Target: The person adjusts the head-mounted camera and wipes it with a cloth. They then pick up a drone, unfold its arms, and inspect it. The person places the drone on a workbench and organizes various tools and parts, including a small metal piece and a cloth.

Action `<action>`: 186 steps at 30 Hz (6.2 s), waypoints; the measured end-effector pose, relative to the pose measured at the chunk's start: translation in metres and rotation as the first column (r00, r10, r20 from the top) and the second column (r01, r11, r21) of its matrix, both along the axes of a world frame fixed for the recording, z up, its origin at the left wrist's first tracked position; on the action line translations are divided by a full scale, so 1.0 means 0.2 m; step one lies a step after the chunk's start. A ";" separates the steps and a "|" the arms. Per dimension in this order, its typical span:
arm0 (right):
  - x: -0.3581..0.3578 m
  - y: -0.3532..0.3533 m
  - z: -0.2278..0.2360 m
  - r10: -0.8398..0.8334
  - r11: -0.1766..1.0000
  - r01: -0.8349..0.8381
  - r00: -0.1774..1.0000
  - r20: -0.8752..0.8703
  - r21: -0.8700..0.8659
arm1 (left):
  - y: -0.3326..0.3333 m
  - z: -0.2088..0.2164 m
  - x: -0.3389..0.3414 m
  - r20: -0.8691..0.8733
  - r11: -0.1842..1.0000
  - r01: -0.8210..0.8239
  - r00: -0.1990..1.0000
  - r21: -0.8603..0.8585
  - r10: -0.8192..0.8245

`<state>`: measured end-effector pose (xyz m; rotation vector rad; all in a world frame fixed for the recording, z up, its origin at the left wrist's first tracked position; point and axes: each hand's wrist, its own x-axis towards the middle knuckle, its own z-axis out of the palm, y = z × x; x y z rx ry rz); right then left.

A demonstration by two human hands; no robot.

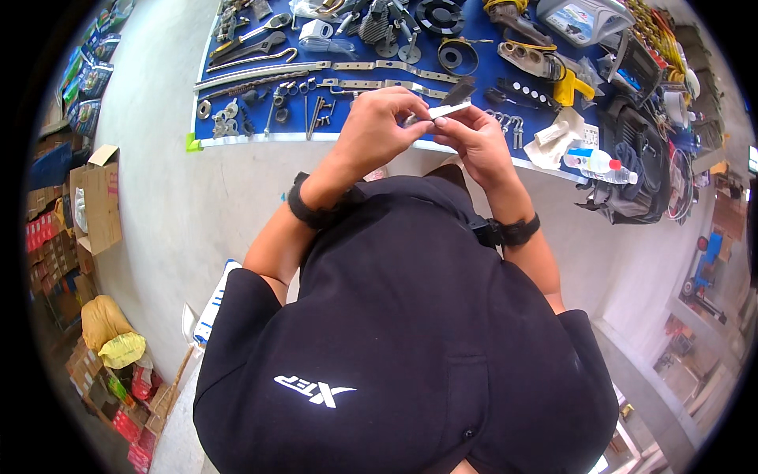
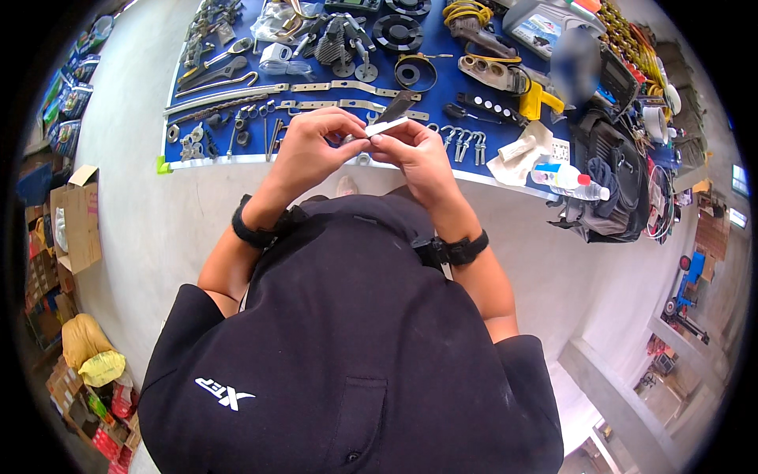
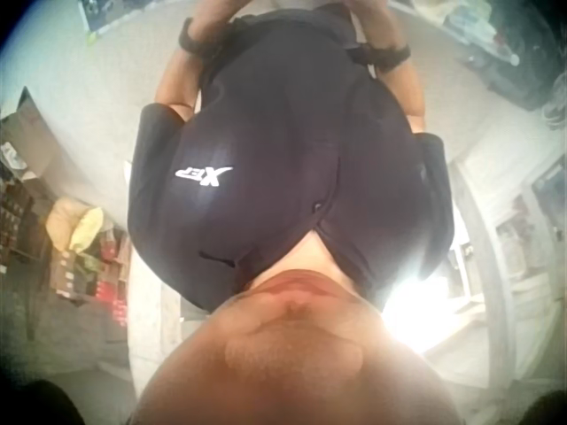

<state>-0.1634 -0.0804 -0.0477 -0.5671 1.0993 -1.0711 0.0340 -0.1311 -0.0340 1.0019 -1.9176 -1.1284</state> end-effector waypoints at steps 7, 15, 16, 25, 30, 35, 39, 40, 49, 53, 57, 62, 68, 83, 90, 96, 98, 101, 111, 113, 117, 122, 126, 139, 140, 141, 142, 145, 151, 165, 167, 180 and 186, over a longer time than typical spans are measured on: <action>0.00 0.00 0.00 0.029 0.999 -0.030 0.999 0.023 0.027 | 0.01 -0.02 0.03 -0.051 0.997 0.000 0.999 0.081 0.005; 0.00 0.00 0.01 0.045 0.998 -0.046 0.999 0.026 0.032 | -0.01 -0.05 0.05 -0.099 0.927 -0.004 0.994 0.375 0.044; 0.00 0.00 0.00 0.047 0.998 -0.048 0.999 0.024 0.033 | -0.02 -0.06 0.05 -0.122 0.918 0.003 0.991 0.397 0.049; 0.00 -0.02 0.00 0.064 0.997 -0.064 0.998 0.000 0.035 | -0.03 -0.12 0.05 -0.296 0.801 0.053 0.942 0.596 0.158; 0.03 -0.03 0.02 0.057 0.998 -0.057 0.998 -0.001 0.009 | -0.03 -0.10 0.03 -0.248 0.833 -0.011 0.953 0.553 0.176; 0.03 -0.04 0.00 0.051 0.999 -0.051 0.999 0.005 0.002 | -0.03 -0.11 0.04 -0.212 0.834 -0.004 0.967 0.552 0.145; 0.02 -0.04 -0.02 0.077 0.997 -0.077 0.995 -0.061 -0.005 | -0.03 -0.12 0.05 -0.303 0.806 0.068 0.942 0.588 0.141; 0.02 -0.04 -0.03 0.094 0.995 -0.095 0.991 -0.092 -0.015 | -0.04 -0.12 0.04 -0.345 0.802 0.087 0.926 0.591 0.154; -0.05 -0.01 -0.25 -0.032 0.963 -0.112 0.855 -0.517 -0.244 | -0.15 -0.24 -0.10 -0.128 0.937 0.188 0.979 0.296 -0.156; -0.09 0.00 -0.43 -0.165 0.930 -0.145 0.657 -0.735 -0.338 | -0.17 -0.51 -0.19 -0.092 0.973 0.197 0.978 0.118 -0.187; -0.13 0.01 -0.67 -0.250 0.906 -0.197 0.466 -0.849 -0.375 | -0.14 -0.69 -0.25 0.050 0.974 0.204 0.979 -0.096 -0.200; -0.12 0.07 -0.88 -0.266 0.918 -0.176 0.394 -0.880 -0.356 | -0.08 -0.85 -0.29 0.150 0.978 0.199 0.971 -0.065 -0.187; -0.13 0.10 -0.94 -0.229 0.949 -0.106 0.419 -0.879 -0.297 | -0.06 -0.87 -0.34 0.163 0.977 0.212 0.965 -0.020 -0.206; -0.16 0.08 -0.76 -0.137 0.942 -0.236 0.374 -0.917 -0.237 | -0.08 -0.80 -0.34 0.116 0.970 0.240 0.965 -0.035 -0.234; -0.20 0.12 -0.63 0.068 0.925 -0.373 0.342 -0.937 -0.069 | -0.03 -0.79 -0.33 -0.063 0.960 0.247 0.969 0.132 -0.241; -0.34 0.08 -0.62 0.183 0.896 -0.443 0.433 -0.883 -0.031 | -0.08 -0.88 -0.34 0.006 0.813 0.081 0.995 0.577 -0.103; -0.39 0.04 -0.62 0.113 0.910 -0.414 0.330 -0.937 -0.036 | -0.10 -0.88 -0.35 0.066 0.800 -0.001 0.997 0.601 -0.048; -0.39 -0.05 -0.60 0.079 0.903 -0.427 0.069 -0.994 0.042 | -0.12 -0.93 -0.40 0.103 0.735 -0.093 0.994 0.672 0.031; -0.46 -0.12 -0.72 -0.020 0.814 -0.569 -0.226 -0.974 0.115 | -0.18 -1.01 -0.58 0.198 0.775 -0.137 0.980 0.616 0.016; -0.49 -0.09 -0.68 -0.044 0.842 -0.535 -0.184 -0.982 0.063 | -0.18 -1.05 -0.61 0.155 0.760 -0.147 0.986 0.633 0.062; -0.53 -0.06 -0.64 -0.010 0.887 -0.460 -0.119 -0.993 0.046 | -0.20 -1.07 -0.65 0.191 0.835 -0.074 0.981 0.546 -0.038; -0.52 -0.08 -0.68 -0.023 0.912 -0.410 -0.031 -0.999 -0.008 | -0.17 -1.03 -0.66 0.358 0.956 -0.081 0.933 0.282 -0.027; -0.46 -0.12 -0.70 -0.023 0.916 -0.399 0.052 -0.998 -0.042 | -0.13 -1.00 -0.63 0.440 0.996 -0.082 0.896 0.041 0.056; -0.37 -0.12 -0.70 0.109 0.898 -0.414 -0.117 -0.987 0.148 | 0.02 -0.74 -0.07 0.429 0.978 -0.207 0.883 -0.009 0.190; -0.37 -0.10 -0.71 0.058 0.912 -0.398 -0.118 -0.991 0.100 | 0.03 -0.73 -0.02 0.436 0.974 -0.229 0.876 -0.001 0.206; -0.35 -0.10 -0.68 0.051 0.913 -0.398 -0.107 -0.993 0.090 | 0.03 -0.72 0.02 0.442 0.968 -0.252 0.869 0.007 0.223; -0.34 -0.10 -0.65 0.044 0.914 -0.398 -0.096 -0.994 0.079 | 0.03 -0.72 0.06 0.440 0.965 -0.261 0.867 -0.004 0.236; -0.26 -0.18 -0.59 0.009 0.869 -0.493 -0.069 -0.998 0.042 | 0.03 -0.72 0.17 0.460 0.963 -0.267 0.852 -0.027 0.249; 0.04 -0.49 -0.58 -0.085 0.760 -0.648 -0.027 -0.996 -0.047 | -0.01 -0.58 0.26 0.445 0.985 -0.171 0.880 -0.030 0.167; 0.05 -0.87 -0.74 0.233 0.502 -0.798 -0.247 -0.941 0.334 | 0.05 -0.53 0.50 0.549 0.960 -0.280 0.801 -0.012 0.240; 0.00 -0.86 -0.76 0.238 0.495 -0.806 -0.232 -0.943 0.323 | 0.03 -0.56 0.47 0.537 0.956 -0.292 0.800 -0.040 0.267; 0.04 -0.87 -0.73 0.370 0.512 -0.738 -0.272 -0.888 0.439 | -0.11 -0.70 0.31 0.669 0.938 -0.313 0.667 -0.147 0.327; -0.04 -0.89 -0.74 0.359 0.533 -0.723 -0.277 -0.891 0.439 | -0.15 -0.73 0.29 0.754 0.956 -0.289 0.618 -0.046 0.223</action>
